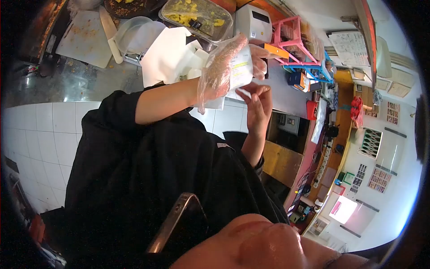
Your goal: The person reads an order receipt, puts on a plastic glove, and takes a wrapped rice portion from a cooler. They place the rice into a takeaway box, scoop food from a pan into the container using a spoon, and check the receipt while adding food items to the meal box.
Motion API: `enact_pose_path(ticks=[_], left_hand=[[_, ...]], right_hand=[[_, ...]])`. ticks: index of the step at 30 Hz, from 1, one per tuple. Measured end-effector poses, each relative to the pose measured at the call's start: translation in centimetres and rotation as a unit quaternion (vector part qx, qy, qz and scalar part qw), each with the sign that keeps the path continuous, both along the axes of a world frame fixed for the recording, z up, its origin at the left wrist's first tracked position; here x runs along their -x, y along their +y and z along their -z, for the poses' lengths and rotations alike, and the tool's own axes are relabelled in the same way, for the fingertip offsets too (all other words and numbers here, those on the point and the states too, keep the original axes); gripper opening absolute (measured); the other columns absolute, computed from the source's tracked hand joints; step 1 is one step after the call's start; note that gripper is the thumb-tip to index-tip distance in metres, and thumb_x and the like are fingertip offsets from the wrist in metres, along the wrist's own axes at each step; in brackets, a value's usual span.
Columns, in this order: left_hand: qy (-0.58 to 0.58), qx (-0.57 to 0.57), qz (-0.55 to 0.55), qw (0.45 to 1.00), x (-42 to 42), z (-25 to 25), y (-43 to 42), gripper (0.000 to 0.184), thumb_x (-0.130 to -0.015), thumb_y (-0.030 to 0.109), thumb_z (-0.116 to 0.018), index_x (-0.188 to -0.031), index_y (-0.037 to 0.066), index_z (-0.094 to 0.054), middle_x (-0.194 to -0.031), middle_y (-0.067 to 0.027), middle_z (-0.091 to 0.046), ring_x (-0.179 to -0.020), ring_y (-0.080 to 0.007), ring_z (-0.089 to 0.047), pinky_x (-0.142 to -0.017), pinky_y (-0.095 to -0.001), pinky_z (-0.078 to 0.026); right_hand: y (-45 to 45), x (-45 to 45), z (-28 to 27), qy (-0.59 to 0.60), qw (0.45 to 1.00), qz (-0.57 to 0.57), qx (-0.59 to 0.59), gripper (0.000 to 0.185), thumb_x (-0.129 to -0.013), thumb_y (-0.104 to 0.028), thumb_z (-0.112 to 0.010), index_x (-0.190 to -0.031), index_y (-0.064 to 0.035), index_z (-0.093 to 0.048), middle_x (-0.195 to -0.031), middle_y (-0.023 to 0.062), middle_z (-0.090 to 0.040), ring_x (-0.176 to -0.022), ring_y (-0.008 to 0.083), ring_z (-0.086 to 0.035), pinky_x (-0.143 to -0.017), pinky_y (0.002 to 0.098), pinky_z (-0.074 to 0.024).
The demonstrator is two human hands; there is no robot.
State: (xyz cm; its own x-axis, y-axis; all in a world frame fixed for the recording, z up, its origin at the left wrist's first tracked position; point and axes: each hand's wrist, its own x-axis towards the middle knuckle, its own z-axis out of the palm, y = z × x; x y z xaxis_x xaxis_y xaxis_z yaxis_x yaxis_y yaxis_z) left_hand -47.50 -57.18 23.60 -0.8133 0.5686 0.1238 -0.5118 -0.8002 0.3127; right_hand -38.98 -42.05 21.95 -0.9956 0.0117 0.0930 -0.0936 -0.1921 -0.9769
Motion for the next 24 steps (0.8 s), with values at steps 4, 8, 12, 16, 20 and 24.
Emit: enact_pose_path(ticks=[4,8,12,16,20,24], left_hand=[[-0.003,0.047,-0.039,0.998,0.2,1.2,0.3,0.062,-0.089,0.053,-0.047,-0.109,-0.005,-0.058,-0.095,-0.0127,-0.062,-0.089,-0.0201,-0.058,-0.083,-0.0347,-0.049],[0.021,0.081,-0.049,0.995,0.7,1.8,-0.2,0.062,-0.09,0.053,-0.044,-0.109,-0.004,-0.058,-0.099,-0.0103,-0.06,-0.097,-0.0185,-0.054,-0.088,-0.0329,-0.046],[0.026,0.106,-0.023,0.994,1.7,3.1,-0.1,0.069,-0.088,0.061,-0.039,-0.111,-0.001,-0.059,-0.103,-0.0098,-0.057,-0.096,-0.0183,-0.052,-0.088,-0.0335,-0.044],[-0.169,0.234,-0.027,0.957,2.9,6.5,1.0,0.072,-0.087,0.067,-0.033,-0.11,0.003,-0.059,-0.104,-0.0096,-0.056,-0.093,-0.0196,-0.051,-0.089,-0.0339,-0.041],[-0.234,0.399,-0.117,0.879,2.8,9.4,1.3,0.068,-0.088,0.065,-0.032,-0.11,0.006,-0.057,-0.098,-0.008,-0.054,-0.086,-0.0199,-0.05,-0.082,-0.0337,-0.041],[-0.231,0.418,-0.057,0.877,-0.8,15.6,2.8,0.054,-0.09,0.056,-0.037,-0.099,0.007,-0.057,-0.079,-0.0036,-0.051,-0.068,-0.0139,-0.046,-0.062,-0.0287,-0.04]], right_hand=[[-1.4,2.1,0.1,0.018,1.0,0.017,-0.004,0.026,-0.083,0.002,-0.06,-0.093,-0.0065,-0.038,-0.101,0.0135,-0.058,-0.095,0.0201,-0.058,-0.084,0.0363,-0.0485],[-2.3,2.7,-0.2,0.029,0.997,0.045,-0.058,0.028,-0.081,0.009,-0.059,-0.098,-0.0042,-0.043,-0.095,0.0099,-0.06,-0.084,0.0144,-0.06,-0.074,0.0263,-0.0491],[-1.9,2.7,0.0,0.001,0.989,0.002,-0.151,0.031,-0.081,0.009,-0.058,-0.111,0.0014,-0.052,-0.1,0.009,-0.06,-0.079,0.009,-0.058,-0.066,0.0209,-0.0476],[-0.7,3.1,2.0,-0.016,0.968,0.056,-0.243,0.044,-0.078,0.012,-0.055,-0.121,-0.0005,-0.056,-0.113,0.0073,-0.056,-0.073,0.005,-0.052,-0.062,0.0182,-0.0437],[0.1,2.4,1.9,0.009,0.964,0.109,-0.241,0.052,-0.076,0.015,-0.053,-0.127,0.0041,-0.049,-0.123,0.0079,-0.052,-0.073,0.0038,-0.047,-0.066,0.0166,-0.041],[0.4,1.9,1.4,0.051,0.957,0.123,-0.259,0.052,-0.076,0.016,-0.051,-0.127,0.0045,-0.048,-0.131,0.0101,-0.045,-0.086,0.0056,-0.05,-0.072,0.0187,-0.0428]])
